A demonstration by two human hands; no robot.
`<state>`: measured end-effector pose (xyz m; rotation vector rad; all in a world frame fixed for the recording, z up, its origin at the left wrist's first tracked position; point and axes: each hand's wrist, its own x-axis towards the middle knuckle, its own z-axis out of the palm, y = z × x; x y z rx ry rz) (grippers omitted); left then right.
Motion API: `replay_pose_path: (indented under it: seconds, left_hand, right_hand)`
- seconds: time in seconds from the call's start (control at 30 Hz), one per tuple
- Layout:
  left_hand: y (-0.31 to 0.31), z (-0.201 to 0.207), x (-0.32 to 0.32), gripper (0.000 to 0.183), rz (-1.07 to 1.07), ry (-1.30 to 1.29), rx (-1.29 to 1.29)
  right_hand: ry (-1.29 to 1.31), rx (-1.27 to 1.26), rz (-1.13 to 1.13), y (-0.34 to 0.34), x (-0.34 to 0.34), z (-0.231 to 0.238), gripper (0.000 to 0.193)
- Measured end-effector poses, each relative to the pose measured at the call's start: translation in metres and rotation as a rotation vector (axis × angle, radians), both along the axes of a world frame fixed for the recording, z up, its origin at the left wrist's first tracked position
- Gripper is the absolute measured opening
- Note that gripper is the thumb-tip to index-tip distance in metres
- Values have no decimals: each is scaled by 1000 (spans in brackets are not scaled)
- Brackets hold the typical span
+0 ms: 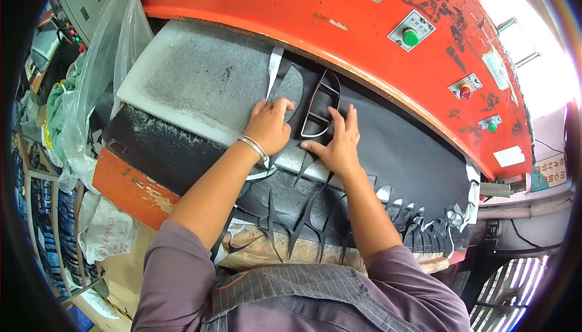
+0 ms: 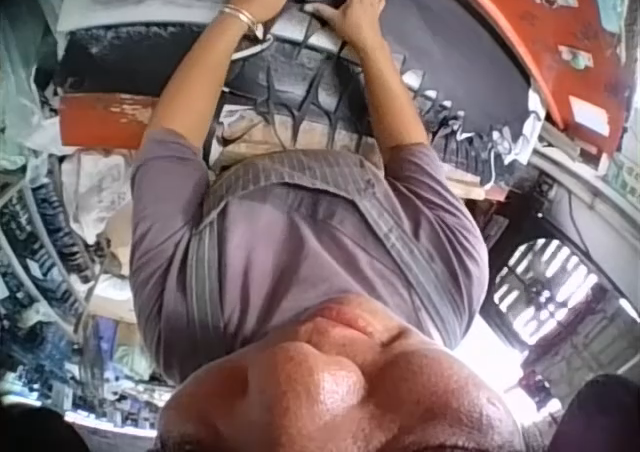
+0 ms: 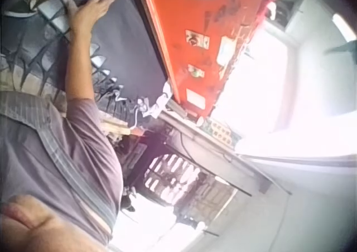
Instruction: Cutting and organizing shoe components using industrial machinery and scissors.
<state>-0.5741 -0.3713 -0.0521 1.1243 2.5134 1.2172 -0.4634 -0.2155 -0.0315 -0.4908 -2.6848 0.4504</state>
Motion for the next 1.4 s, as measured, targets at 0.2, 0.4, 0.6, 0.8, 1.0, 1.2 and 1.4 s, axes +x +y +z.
replay_pose_path:
  seconds: [0.2,0.4,0.6,0.8,1.0,1.2,1.4]
  left_hand:
    - [-6,-3,-2,34,-72,20,-117]
    - [-7,-8,-7,33,-40,66,11]
    - [-1,44,-10,30,71,-31,116]
    - [77,152,47,18,-219,-2,462]
    - [119,222,81,31,-165,471,375]
    - [19,141,124,33,-297,367,330]
    - [-117,70,185,32,-254,30,-429]
  right_hand:
    - [-63,4,246,2,-7,-3,76]
    - [-21,110,248,-3,-10,-2,72]
    - [220,-149,252,30,22,35,85]
    - [1222,-106,-374,206,137,158,53]
    - [1211,-113,-668,294,201,194,85]
    - [1132,-86,-575,212,255,163,76]
    - [976,-52,-177,99,203,135,32]
